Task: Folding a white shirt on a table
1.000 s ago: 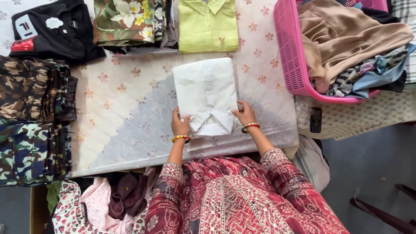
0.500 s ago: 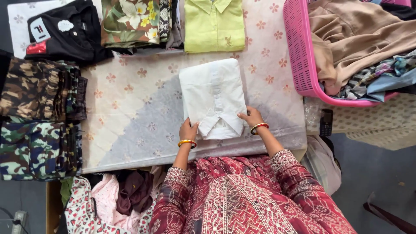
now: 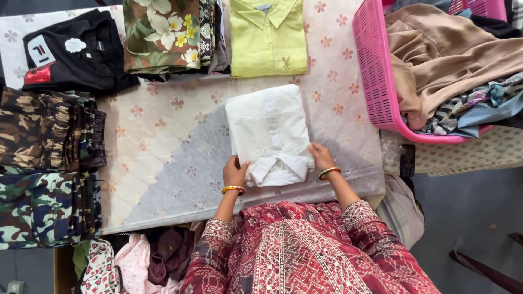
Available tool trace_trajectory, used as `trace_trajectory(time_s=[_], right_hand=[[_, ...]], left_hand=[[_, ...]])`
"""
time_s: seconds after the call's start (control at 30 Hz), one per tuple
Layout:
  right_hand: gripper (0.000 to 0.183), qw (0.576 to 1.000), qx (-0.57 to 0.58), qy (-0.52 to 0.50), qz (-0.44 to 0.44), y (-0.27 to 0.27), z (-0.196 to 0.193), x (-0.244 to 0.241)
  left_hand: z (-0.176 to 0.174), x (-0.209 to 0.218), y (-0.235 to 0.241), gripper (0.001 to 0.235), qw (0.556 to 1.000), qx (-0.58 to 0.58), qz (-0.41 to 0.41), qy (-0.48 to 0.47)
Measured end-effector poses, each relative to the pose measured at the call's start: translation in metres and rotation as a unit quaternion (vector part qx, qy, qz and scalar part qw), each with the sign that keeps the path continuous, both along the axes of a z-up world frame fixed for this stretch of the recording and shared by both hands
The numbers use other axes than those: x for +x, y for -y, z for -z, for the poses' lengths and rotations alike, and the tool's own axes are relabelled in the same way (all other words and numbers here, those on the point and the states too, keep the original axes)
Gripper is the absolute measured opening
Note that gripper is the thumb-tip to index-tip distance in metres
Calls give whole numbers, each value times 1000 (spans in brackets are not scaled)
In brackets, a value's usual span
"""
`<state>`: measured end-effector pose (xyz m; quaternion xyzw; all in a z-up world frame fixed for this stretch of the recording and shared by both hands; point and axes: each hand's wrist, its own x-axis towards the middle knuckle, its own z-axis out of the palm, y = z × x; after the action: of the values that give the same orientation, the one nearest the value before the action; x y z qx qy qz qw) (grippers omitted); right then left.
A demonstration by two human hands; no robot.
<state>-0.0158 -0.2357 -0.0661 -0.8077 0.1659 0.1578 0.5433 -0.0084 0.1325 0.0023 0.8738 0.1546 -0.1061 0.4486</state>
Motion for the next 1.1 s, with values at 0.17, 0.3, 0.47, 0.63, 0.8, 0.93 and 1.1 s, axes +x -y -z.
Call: trace_trajectory(time_s=[0.17,0.3,0.47,0.63,0.8,0.93,1.1], right_hand=[[35,929,324,-103,145,19,4,-6],[41,956,244,-158,49,16,-8,-5],[45,981,177,-76,7,10,-1,2],[46,989,-1,-115,-93,-26,-67,13],[45,989,-16,-115,-92,-31,-77,23],[46,985,9,-137,-105,-26,-71,39],[48,975,-89,-145,-144,-31,-90,51]], left_hand=[[106,-11,-29,39,891,-427,-96,-118],[16,4,-26,36,913,-353,-49,-200],[61,8,-18,57,969,-149,105,-166],[25,13,-1,60,977,-64,134,-155],[58,22,-9,66,971,-51,148,-183],[88,36,-15,73,958,-115,120,-233],[14,53,-5,68,962,44,212,-169]])
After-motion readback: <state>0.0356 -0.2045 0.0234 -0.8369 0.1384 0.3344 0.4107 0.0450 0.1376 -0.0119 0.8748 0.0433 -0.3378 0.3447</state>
